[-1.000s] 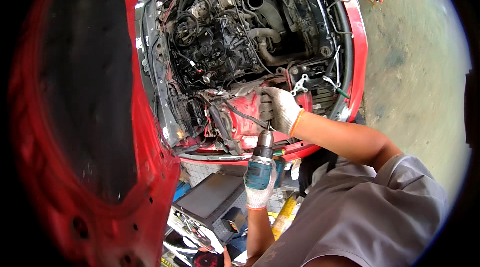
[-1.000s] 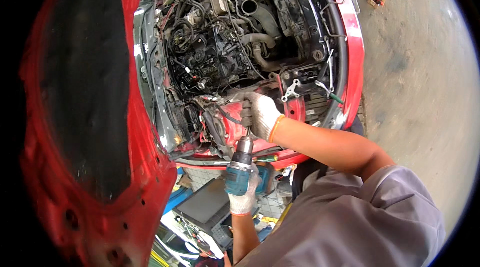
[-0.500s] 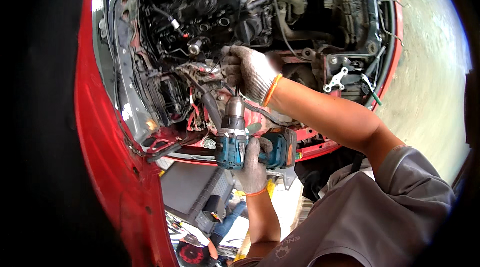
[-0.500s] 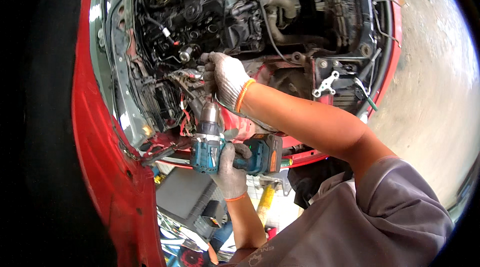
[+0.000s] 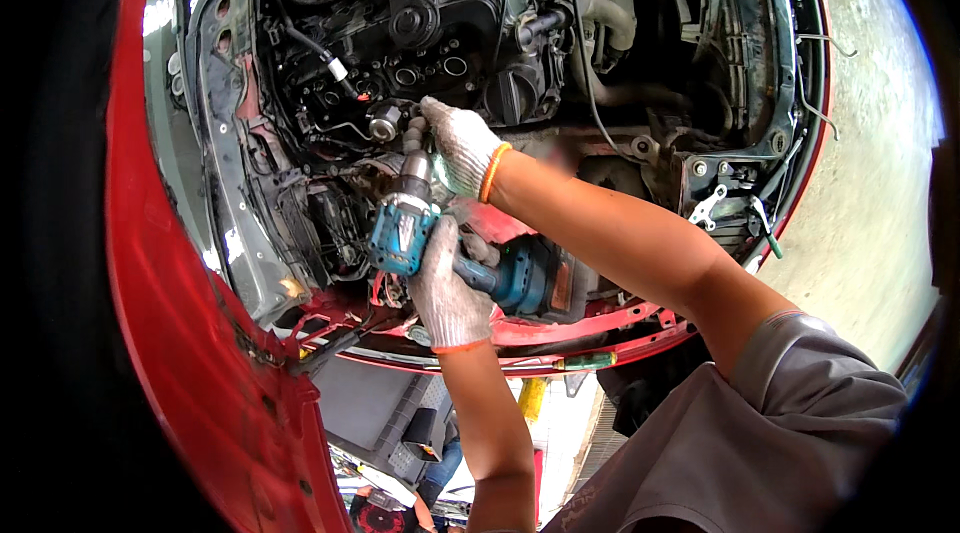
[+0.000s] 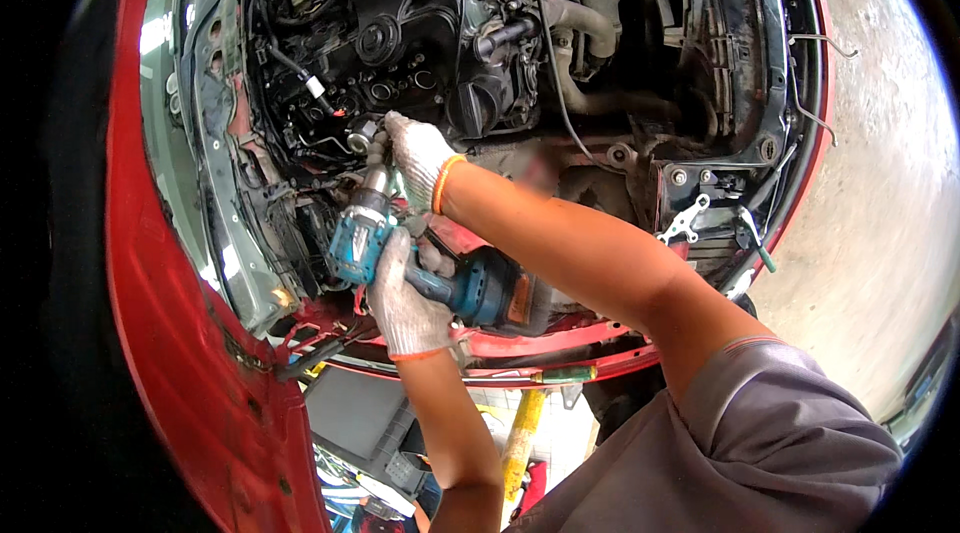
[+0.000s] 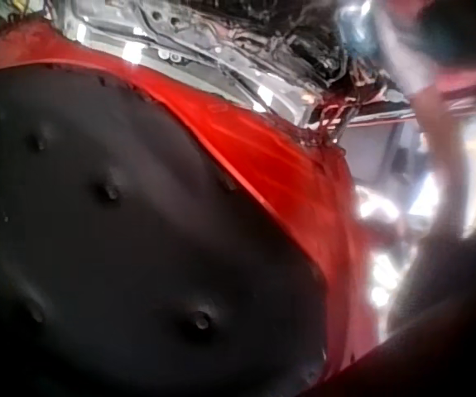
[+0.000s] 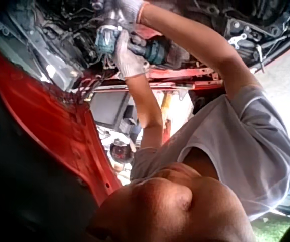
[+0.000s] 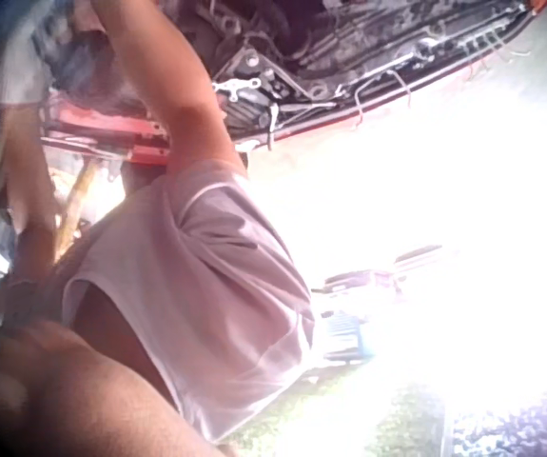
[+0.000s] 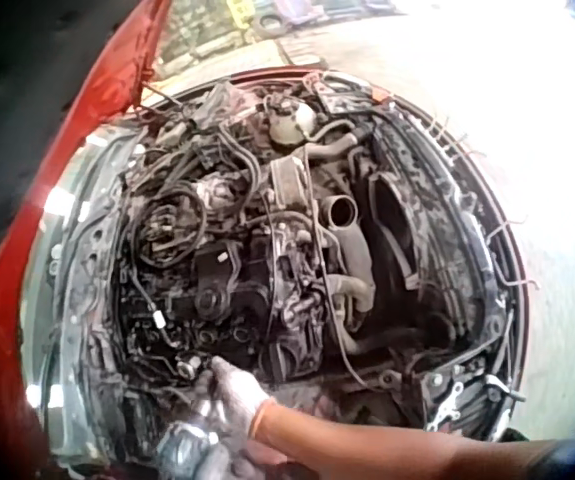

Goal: The person works on a car engine with the hood open, using a cordless impact wrench to tighten bolts on the engine block. They also use a manual screwdriver to adjust components and handle various small parts and tools within the engine bay.

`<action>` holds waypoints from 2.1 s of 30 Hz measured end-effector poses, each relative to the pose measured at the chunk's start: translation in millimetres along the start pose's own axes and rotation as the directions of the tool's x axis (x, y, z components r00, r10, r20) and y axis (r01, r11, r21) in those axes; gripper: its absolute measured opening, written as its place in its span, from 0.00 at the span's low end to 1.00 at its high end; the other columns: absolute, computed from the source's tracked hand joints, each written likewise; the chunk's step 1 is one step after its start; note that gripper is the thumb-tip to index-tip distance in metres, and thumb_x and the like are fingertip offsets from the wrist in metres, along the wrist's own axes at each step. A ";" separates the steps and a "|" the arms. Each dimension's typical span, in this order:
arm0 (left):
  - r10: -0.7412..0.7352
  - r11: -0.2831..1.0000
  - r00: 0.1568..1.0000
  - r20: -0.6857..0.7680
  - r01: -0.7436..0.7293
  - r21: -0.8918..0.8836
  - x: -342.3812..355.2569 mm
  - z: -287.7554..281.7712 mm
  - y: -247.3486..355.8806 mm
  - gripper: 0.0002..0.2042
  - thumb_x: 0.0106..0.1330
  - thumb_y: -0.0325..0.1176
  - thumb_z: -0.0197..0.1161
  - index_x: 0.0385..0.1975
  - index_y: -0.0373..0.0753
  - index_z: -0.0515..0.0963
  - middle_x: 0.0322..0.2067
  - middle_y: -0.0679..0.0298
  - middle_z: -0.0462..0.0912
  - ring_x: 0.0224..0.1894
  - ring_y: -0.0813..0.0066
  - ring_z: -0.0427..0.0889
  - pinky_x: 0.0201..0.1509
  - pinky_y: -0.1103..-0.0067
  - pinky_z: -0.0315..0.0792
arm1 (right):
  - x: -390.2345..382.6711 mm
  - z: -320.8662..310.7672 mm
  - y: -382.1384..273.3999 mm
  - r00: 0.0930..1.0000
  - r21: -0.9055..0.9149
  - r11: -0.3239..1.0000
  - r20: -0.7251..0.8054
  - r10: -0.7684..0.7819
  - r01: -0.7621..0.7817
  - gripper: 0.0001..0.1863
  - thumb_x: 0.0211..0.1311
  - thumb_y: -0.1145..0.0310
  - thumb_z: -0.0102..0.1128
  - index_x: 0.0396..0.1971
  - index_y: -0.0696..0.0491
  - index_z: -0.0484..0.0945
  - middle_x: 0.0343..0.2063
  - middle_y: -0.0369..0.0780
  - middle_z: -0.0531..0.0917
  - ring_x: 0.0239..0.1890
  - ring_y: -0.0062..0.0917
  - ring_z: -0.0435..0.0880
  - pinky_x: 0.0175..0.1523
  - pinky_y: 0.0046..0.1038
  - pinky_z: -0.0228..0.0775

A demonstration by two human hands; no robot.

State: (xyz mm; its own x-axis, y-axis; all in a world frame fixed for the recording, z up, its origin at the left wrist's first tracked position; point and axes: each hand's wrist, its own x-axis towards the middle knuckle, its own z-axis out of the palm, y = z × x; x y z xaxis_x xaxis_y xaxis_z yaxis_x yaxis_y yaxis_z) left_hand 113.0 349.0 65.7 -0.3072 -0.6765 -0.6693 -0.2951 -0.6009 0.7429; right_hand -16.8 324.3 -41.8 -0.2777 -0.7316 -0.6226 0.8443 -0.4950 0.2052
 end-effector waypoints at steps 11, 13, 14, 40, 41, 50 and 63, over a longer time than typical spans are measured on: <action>0.098 0.983 0.995 -0.002 -0.097 0.157 80.8 13.4 -1.9 0.21 0.71 0.49 0.67 0.49 0.37 0.75 0.33 0.64 0.81 0.31 0.74 0.83 0.31 0.75 0.80 | 64.4 -30.5 -8.0 0.990 -0.331 0.937 0.117 -0.075 0.110 0.13 0.80 0.63 0.50 0.43 0.58 0.77 0.37 0.39 0.83 0.40 0.27 0.85 0.49 0.30 0.79; 0.111 0.982 0.994 -0.014 -0.107 0.157 84.9 13.0 -6.9 0.29 0.69 0.57 0.66 0.54 0.36 0.73 0.37 0.61 0.82 0.32 0.72 0.84 0.31 0.74 0.80 | 67.6 -36.6 -9.0 0.983 -0.409 0.895 0.116 -0.141 0.177 0.16 0.79 0.60 0.50 0.45 0.59 0.78 0.38 0.41 0.84 0.38 0.28 0.84 0.47 0.31 0.79; 0.118 0.984 0.993 -0.005 -0.116 0.137 81.0 16.5 -6.6 0.30 0.69 0.58 0.66 0.55 0.36 0.73 0.37 0.61 0.82 0.32 0.72 0.83 0.31 0.74 0.80 | 64.9 -34.7 -9.4 0.981 -0.425 0.884 0.114 -0.158 0.192 0.19 0.78 0.57 0.50 0.46 0.59 0.79 0.38 0.42 0.84 0.37 0.29 0.83 0.46 0.31 0.78; -0.042 0.986 0.999 0.019 0.039 0.163 96.1 32.2 19.3 0.08 0.68 0.30 0.67 0.42 0.35 0.78 0.30 0.67 0.77 0.23 0.79 0.73 0.25 0.76 0.70 | 71.3 -15.0 -28.5 0.998 -0.165 0.984 0.020 -0.057 0.060 0.16 0.77 0.57 0.52 0.45 0.56 0.76 0.37 0.42 0.83 0.37 0.34 0.86 0.45 0.39 0.81; -0.040 0.987 0.999 0.010 0.038 0.158 95.8 30.2 19.7 0.08 0.68 0.30 0.67 0.42 0.35 0.78 0.30 0.68 0.77 0.23 0.80 0.73 0.25 0.76 0.70 | 70.3 -10.6 -29.5 0.998 -0.152 0.988 -0.052 -0.019 0.011 0.16 0.77 0.56 0.51 0.45 0.56 0.77 0.37 0.42 0.83 0.37 0.34 0.86 0.45 0.40 0.81; -0.031 0.982 0.999 0.014 0.027 0.186 87.5 30.0 23.4 0.10 0.69 0.32 0.66 0.45 0.36 0.78 0.29 0.67 0.78 0.24 0.78 0.73 0.27 0.75 0.70 | 105.6 -10.7 -32.0 0.981 -0.093 0.995 -0.186 -0.047 0.030 0.17 0.76 0.59 0.42 0.41 0.56 0.77 0.36 0.44 0.85 0.34 0.34 0.85 0.36 0.40 0.82; -0.019 0.979 1.000 0.008 0.017 0.201 74.2 29.6 25.1 0.15 0.69 0.31 0.65 0.53 0.34 0.77 0.32 0.64 0.81 0.24 0.78 0.74 0.27 0.76 0.71 | 85.3 -1.7 -37.3 0.991 -0.121 0.993 -0.130 -0.008 -0.008 0.16 0.76 0.60 0.41 0.46 0.56 0.73 0.37 0.46 0.84 0.36 0.38 0.86 0.42 0.43 0.85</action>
State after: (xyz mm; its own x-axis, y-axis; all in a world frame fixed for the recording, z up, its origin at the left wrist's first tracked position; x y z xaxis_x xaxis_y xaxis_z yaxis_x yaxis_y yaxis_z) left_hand 56.0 296.3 34.2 -0.3091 -0.6612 -0.6835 -0.4762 -0.5145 0.7131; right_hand -71.2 281.2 -103.9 -0.2222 -0.6607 -0.7170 0.8960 -0.4284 0.1171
